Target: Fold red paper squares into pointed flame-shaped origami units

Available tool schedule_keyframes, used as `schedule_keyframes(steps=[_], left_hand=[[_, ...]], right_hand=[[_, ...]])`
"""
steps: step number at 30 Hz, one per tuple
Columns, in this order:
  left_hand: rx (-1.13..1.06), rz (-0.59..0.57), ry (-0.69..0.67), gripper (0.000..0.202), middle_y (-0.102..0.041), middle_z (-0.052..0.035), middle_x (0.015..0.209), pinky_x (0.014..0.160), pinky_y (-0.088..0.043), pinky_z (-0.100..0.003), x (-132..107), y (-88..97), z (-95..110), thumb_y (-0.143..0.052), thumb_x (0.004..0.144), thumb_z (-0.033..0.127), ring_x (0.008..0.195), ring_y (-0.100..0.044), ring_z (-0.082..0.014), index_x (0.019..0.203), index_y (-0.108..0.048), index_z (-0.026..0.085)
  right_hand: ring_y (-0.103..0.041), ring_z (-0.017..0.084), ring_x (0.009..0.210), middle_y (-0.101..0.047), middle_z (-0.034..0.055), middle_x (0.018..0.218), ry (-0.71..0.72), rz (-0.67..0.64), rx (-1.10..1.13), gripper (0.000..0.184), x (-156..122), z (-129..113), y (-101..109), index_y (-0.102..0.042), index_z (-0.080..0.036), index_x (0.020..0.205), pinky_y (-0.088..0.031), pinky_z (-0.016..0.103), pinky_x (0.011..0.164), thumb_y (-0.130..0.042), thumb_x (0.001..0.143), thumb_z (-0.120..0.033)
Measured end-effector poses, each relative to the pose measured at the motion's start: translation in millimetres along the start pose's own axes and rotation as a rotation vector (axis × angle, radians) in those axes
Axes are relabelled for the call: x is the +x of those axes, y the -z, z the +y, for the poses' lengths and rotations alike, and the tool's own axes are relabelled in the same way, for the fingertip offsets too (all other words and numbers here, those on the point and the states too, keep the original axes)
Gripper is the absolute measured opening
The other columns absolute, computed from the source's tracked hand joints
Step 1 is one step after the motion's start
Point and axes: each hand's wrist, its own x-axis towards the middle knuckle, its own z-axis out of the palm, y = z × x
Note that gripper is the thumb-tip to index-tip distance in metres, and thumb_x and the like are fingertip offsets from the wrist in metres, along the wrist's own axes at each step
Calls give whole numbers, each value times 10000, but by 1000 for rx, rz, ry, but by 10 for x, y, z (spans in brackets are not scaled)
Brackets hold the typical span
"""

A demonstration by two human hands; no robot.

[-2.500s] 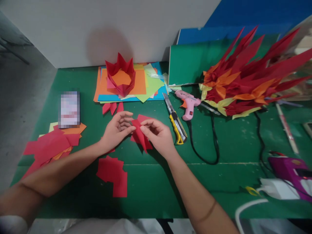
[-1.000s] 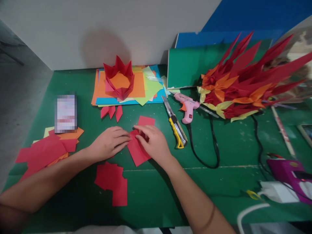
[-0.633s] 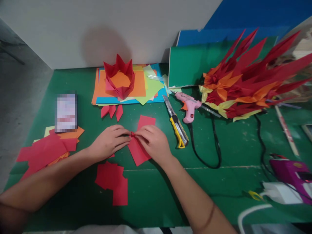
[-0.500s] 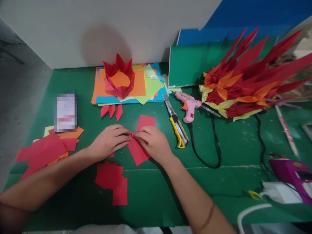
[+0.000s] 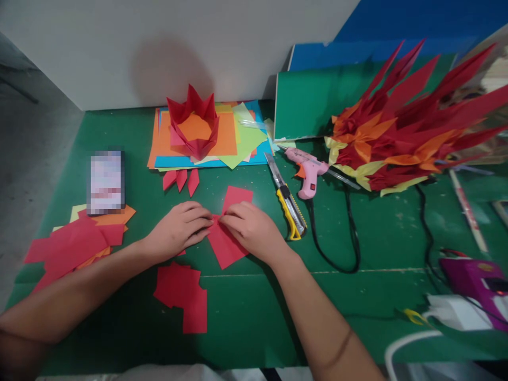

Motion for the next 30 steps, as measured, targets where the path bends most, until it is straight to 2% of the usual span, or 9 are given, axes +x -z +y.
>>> schedule_keyframes(steps=[9, 19, 24, 30], left_hand=[[38, -13, -17, 186, -681, -47, 979, 855, -484, -294, -4, 1, 2, -483, 923, 194, 897, -570, -165, 911, -658, 132], [-24, 4, 17, 159, -686, -40, 979, 830, -470, -312, -16, -11, -14, -517, 910, 217, 887, -572, -178, 895, -654, 137], [-20, -38, 57, 179, -679, -33, 1023, 830, -459, -329, -37, -15, -12, -534, 905, 243, 907, -564, -190, 1008, -649, 153], [31, -90, 42, 246, -658, -39, 1078, 847, -441, -337, -41, 2, 3, -450, 947, 237, 927, -554, -183, 1095, -636, 174]], right_hand=[[-566, 195, 817, -668, 100, 903, -10, -41, 13, 238, -6, 12, 33, -687, -150, 964, -469, 334, 707, -454, 935, -188], [-551, 188, 795, -666, 92, 891, 5, -51, 24, 242, 14, 24, 42, -683, -160, 959, -468, 333, 698, -443, 937, -174], [-528, 195, 812, -643, 95, 894, 4, -69, -2, 225, 18, 20, 68, -687, -148, 955, -463, 336, 714, -465, 926, -176], [-504, 196, 803, -603, 90, 852, -3, -99, -14, 219, 3, 26, 125, -687, -153, 939, -445, 343, 728, -472, 915, -186]])
